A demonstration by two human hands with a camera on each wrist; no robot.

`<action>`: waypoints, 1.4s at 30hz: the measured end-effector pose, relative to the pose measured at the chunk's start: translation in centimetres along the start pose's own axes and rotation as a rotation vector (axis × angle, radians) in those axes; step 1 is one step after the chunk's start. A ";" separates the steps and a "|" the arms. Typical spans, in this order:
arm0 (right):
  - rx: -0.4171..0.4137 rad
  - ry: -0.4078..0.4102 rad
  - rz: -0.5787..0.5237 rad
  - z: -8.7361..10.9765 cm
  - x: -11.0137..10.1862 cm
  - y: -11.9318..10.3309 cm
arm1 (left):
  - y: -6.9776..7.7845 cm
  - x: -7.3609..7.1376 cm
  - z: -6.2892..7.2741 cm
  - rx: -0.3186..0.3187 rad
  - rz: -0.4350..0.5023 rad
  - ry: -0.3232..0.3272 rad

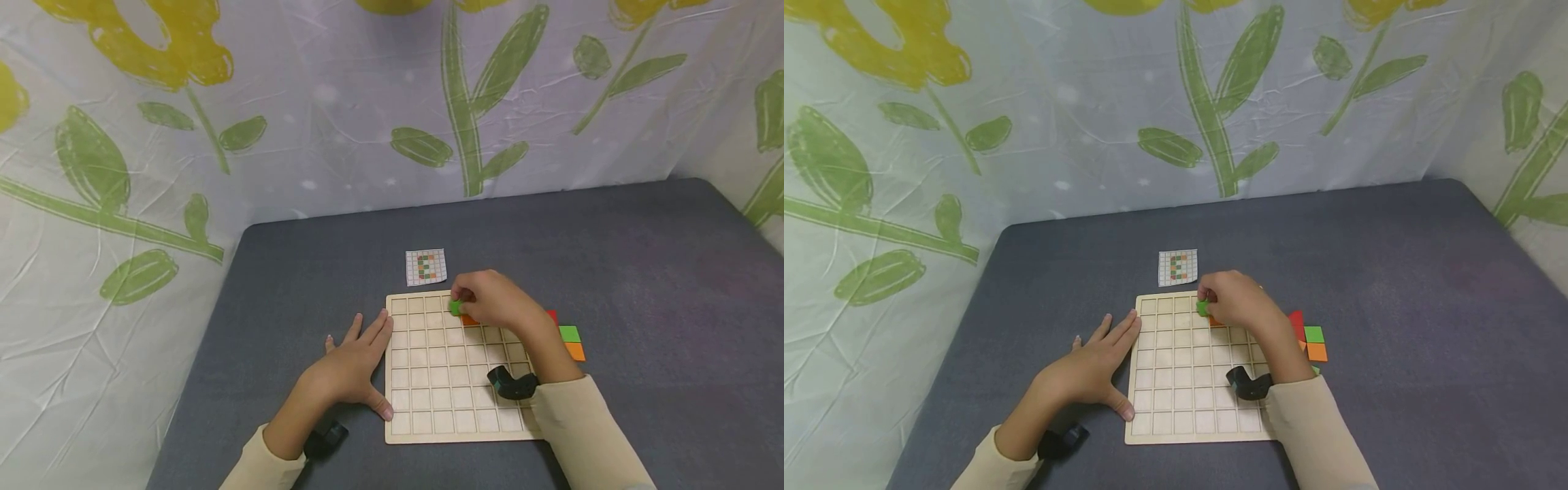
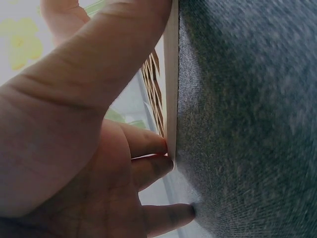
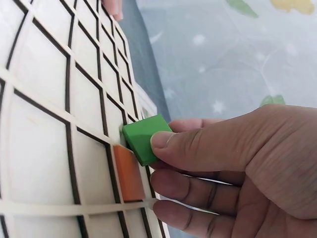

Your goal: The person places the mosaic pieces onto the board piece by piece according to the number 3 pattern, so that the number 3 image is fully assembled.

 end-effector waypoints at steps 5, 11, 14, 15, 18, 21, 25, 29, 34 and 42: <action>-0.011 0.003 0.025 -0.2 0.3 -0.3 | 0.0 0.0 0.0 0.002 -0.001 -0.003; -0.021 0.022 0.055 -0.3 0.5 -0.5 | -0.1 0.1 -0.1 -0.002 -0.005 -0.003; -0.028 0.031 0.072 -0.5 0.6 -0.4 | -0.1 0.1 -0.1 -0.003 -0.007 -0.001; -0.028 0.031 0.075 -0.5 0.7 -0.4 | -0.1 0.1 -0.1 -0.004 -0.008 -0.001; -0.023 0.030 0.085 -0.5 0.7 -0.3 | -0.1 0.1 -0.1 -0.004 -0.010 0.001; -0.019 0.027 0.087 -0.5 0.8 -0.3 | 0.0 0.0 -0.1 -0.003 -0.013 0.002; -0.017 0.028 0.089 -0.5 0.8 -0.3 | 0.0 0.0 0.0 -0.001 -0.012 -0.001; -0.014 0.030 0.088 -0.5 0.7 -0.3 | 0.0 0.0 0.1 0.004 -0.008 -0.004; -0.013 0.033 0.083 -0.5 0.7 -0.3 | 0.1 -0.1 0.1 0.002 -0.002 -0.005; 0.008 0.037 0.072 -0.5 0.9 -0.1 | 0.1 0.0 0.1 -0.011 -0.002 -0.009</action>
Point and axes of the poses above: each hand's wrist, its own z-axis away from the middle knuckle, its own x-axis out of the palm, y = z × x, the point moved 10 cm from there along -z, towards the middle knuckle, and after that the axes turned 8 degrees about -z, right-handed, at the moved point
